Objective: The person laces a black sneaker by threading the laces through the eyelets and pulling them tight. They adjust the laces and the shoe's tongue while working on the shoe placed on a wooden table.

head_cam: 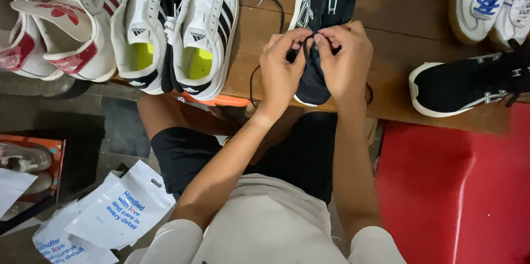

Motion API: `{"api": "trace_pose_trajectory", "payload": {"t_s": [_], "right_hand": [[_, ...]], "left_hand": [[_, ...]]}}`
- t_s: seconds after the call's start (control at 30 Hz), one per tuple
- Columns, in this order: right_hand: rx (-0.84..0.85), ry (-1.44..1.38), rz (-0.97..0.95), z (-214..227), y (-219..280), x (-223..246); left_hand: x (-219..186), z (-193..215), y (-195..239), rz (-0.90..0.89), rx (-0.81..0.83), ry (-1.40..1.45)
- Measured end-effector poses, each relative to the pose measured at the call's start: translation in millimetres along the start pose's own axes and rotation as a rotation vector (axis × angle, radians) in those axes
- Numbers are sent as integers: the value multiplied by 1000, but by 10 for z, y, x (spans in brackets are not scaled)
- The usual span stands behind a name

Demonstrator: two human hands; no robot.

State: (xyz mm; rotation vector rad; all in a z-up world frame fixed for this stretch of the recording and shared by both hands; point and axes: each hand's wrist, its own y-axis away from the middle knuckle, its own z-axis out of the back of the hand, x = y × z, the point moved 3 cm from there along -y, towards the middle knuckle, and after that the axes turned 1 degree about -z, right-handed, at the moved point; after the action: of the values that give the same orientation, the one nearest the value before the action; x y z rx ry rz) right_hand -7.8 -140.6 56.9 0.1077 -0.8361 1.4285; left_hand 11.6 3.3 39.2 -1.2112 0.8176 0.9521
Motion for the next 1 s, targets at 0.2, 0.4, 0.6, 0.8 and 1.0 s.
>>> {"api": "trace_pose_trajectory", "payload": {"t_s": [0.2,0.4,0.6,0.8,1.0], "right_hand": [[-6,-42,-17,103,-8,44],[-18,-173,-216,225,-1,48],[-64,-324,-225,500,63,-50],[-170,-316,-285,973,167,-169],[-316,-498,-347,1405,305,-835]], "left_hand": [[11,-5,-149,-178,204,91],[3,38,-319,-381,350,-33],[-11,84,-470,-575,460,-362],[10,82,-516,-609,527,-397],[-29,122,-546,-604,578,-376]]}}
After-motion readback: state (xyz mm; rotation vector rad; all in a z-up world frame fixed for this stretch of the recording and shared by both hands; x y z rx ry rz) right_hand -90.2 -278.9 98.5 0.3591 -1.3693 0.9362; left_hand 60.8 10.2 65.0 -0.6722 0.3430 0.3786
